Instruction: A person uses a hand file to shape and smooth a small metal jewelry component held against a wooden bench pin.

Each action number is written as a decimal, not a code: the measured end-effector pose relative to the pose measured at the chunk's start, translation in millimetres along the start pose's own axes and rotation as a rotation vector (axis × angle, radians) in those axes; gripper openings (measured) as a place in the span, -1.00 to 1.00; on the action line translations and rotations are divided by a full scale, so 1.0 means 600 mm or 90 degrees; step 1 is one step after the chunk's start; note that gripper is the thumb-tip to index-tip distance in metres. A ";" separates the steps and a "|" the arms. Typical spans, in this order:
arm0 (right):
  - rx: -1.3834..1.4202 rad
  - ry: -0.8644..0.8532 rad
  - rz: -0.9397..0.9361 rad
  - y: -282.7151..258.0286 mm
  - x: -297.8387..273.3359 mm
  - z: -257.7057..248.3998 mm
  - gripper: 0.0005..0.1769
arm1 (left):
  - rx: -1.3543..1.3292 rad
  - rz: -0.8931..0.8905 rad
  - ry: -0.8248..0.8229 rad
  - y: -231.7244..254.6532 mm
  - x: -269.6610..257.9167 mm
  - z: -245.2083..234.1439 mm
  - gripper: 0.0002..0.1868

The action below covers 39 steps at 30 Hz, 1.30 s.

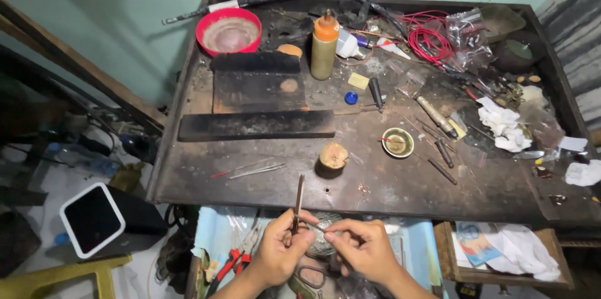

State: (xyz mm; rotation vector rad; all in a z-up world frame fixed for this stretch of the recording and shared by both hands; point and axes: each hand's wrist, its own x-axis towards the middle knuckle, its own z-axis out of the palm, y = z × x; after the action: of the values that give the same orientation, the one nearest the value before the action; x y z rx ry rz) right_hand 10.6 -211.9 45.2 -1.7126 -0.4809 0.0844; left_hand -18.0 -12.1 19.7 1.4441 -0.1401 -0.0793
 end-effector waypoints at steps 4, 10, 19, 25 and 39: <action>-0.097 0.033 -0.004 0.049 -0.008 0.004 -0.89 | 0.057 0.043 0.086 -0.023 0.012 -0.008 -0.86; -0.114 -0.029 -0.065 0.035 0.000 0.009 -0.88 | 0.000 -0.034 0.050 -0.016 0.012 0.000 -0.89; -0.060 -0.034 -0.027 0.042 0.005 0.000 -0.89 | -0.025 -0.080 -0.003 -0.016 0.015 0.014 -0.88; -0.105 0.002 0.029 0.034 0.011 -0.051 -0.67 | 0.092 -0.107 0.097 0.001 0.027 -0.006 -0.67; -0.366 0.167 0.147 0.034 0.017 -0.125 -0.76 | 0.113 -0.088 0.093 0.019 0.021 -0.012 -0.63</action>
State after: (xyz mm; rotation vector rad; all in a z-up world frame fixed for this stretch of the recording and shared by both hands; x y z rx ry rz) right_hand 49.0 -280.2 43.2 -2.2998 -0.1082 -0.1254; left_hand -4.8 -5.0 30.9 1.6296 0.0751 -0.0753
